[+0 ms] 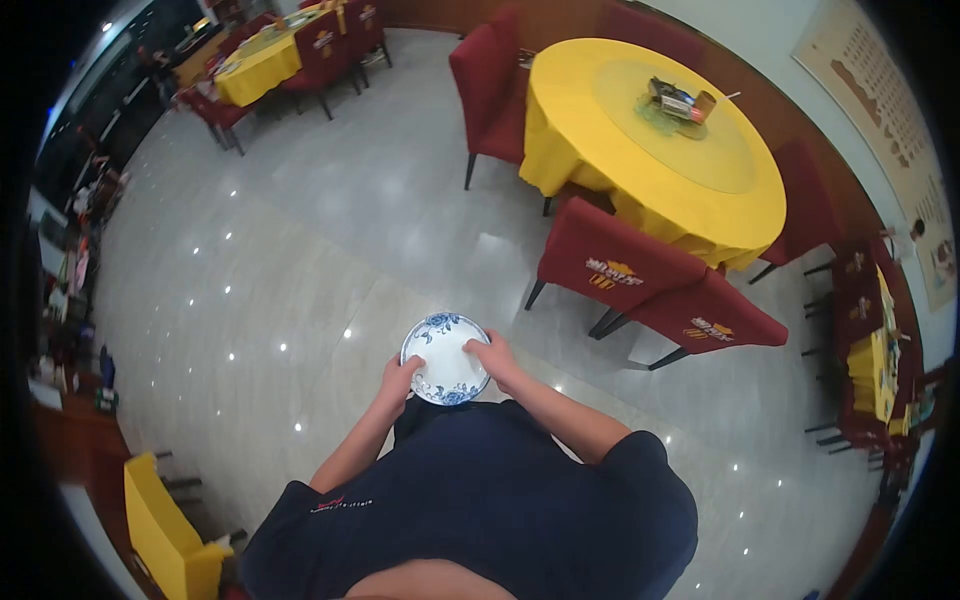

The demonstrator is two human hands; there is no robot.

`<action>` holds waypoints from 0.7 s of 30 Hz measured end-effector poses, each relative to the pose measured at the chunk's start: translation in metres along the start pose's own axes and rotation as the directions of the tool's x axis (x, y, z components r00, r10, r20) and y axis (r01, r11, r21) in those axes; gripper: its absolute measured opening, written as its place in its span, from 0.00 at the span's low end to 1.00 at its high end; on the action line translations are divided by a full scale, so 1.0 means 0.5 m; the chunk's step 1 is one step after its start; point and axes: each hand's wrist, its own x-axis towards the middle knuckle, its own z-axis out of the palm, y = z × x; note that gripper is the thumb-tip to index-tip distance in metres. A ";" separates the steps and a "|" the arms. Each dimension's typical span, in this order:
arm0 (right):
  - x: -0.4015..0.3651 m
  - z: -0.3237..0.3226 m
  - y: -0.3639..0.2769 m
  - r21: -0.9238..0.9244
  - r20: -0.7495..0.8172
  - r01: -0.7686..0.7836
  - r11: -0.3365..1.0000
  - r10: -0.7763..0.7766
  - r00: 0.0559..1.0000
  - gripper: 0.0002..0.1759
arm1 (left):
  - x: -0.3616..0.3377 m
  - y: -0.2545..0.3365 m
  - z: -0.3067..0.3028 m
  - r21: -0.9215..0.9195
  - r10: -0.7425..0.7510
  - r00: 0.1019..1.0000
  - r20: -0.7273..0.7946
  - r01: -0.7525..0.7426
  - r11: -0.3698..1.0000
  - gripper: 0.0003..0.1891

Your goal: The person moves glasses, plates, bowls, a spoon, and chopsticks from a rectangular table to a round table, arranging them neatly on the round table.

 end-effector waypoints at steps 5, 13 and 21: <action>0.118 -0.049 -0.145 0.078 -0.186 0.087 0.993 -0.071 0.980 0.30 | 0.207 0.151 0.061 0.101 0.074 0.979 0.190 -0.094 0.990 0.22; 0.278 -0.136 -0.307 0.351 -0.347 0.107 0.930 0.023 0.938 0.23 | 0.449 0.357 0.212 0.251 -0.049 0.924 0.379 -0.051 0.967 0.21; 0.436 -0.263 -0.448 0.542 -0.392 0.187 0.819 0.049 0.919 0.21 | 0.610 0.559 0.403 0.482 -0.156 0.900 0.407 -0.066 0.873 0.23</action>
